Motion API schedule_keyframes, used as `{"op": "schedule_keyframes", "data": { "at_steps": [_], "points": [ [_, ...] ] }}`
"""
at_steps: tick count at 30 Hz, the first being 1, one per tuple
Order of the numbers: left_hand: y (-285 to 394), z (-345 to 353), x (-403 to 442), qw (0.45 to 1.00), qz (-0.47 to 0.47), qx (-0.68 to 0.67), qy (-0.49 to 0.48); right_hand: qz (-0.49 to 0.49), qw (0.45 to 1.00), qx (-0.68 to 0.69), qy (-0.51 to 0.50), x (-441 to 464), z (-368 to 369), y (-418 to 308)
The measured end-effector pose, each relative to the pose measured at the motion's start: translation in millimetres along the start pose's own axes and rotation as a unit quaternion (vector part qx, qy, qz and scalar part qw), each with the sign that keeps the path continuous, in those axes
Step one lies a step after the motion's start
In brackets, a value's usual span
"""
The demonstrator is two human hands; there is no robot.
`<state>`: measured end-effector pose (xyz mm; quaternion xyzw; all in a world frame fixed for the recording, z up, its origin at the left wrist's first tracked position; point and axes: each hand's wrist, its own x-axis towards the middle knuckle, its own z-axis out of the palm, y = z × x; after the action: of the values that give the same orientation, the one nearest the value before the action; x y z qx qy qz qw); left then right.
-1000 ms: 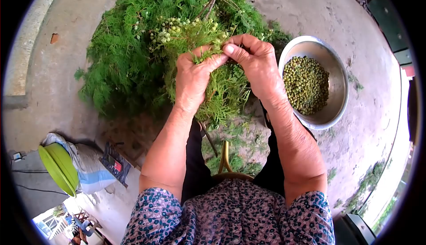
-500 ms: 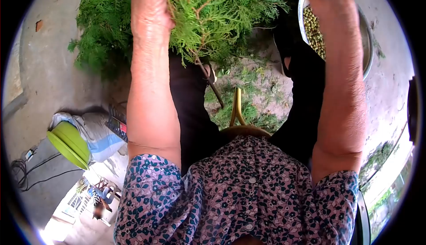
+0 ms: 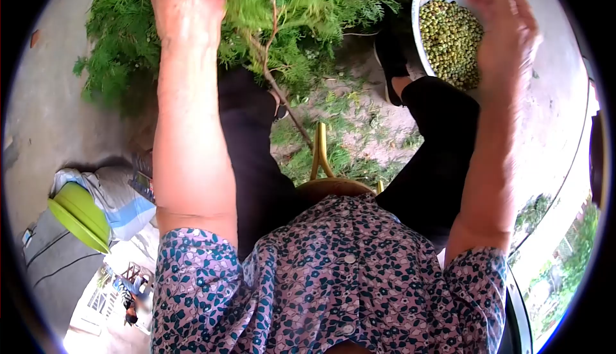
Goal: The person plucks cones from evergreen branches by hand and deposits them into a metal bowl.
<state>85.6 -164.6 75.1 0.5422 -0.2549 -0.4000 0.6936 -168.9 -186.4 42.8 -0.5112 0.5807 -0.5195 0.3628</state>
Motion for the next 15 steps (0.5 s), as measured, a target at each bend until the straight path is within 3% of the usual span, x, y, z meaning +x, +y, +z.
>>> {"op": "schedule_keyframes", "data": {
  "at_steps": [1,3,4,5,6,7,8,9,10,11,12,13,14,15],
  "points": [
    [-2,-1,9,0.998,-0.014,-0.053,0.039,-0.044,0.997,0.007,-0.057,-29,19,-6],
    [-21,-31,45,0.991,0.063,-0.118,-0.006,-0.086,0.971,0.095,-0.203,-86,55,-4],
    [-15,-21,30,0.992,0.049,-0.112,0.007,-0.071,0.940,0.167,-0.290,-112,71,4],
    [-8,-5,12,0.993,0.034,-0.108,0.020,0.011,0.910,0.194,-0.367,-136,85,-4],
    [-7,2,10,0.993,0.029,-0.109,0.018,0.017,0.915,0.186,-0.358,-156,98,-1],
    [-4,8,9,0.993,0.023,-0.083,0.086,0.020,0.919,0.177,-0.350,-172,112,5],
    [-2,11,7,0.986,0.018,-0.056,0.155,-0.045,0.959,0.119,-0.252,-181,129,11],
    [1,13,-2,0.986,0.019,-0.056,0.156,-0.110,0.981,0.061,-0.148,-191,142,22],
    [5,15,-16,0.992,0.048,-0.034,0.113,-0.034,0.962,0.037,-0.269,-224,145,58],
    [2,11,-14,0.992,0.063,-0.030,0.108,0.040,0.923,0.014,-0.382,-252,145,94],
    [-1,8,-11,0.991,0.078,-0.027,0.103,0.135,0.741,-0.209,-0.624,-244,136,116],
    [-4,4,-8,0.990,0.093,-0.024,0.098,0.100,0.689,-0.226,-0.681,-253,121,141],
    [-4,-12,0,0.995,0.078,-0.060,-0.032,0.061,0.636,-0.234,-0.733,-261,107,167],
    [-7,-16,15,0.997,0.062,-0.053,0.011,0.063,0.633,-0.235,-0.735,-256,109,160]
  ]
}}
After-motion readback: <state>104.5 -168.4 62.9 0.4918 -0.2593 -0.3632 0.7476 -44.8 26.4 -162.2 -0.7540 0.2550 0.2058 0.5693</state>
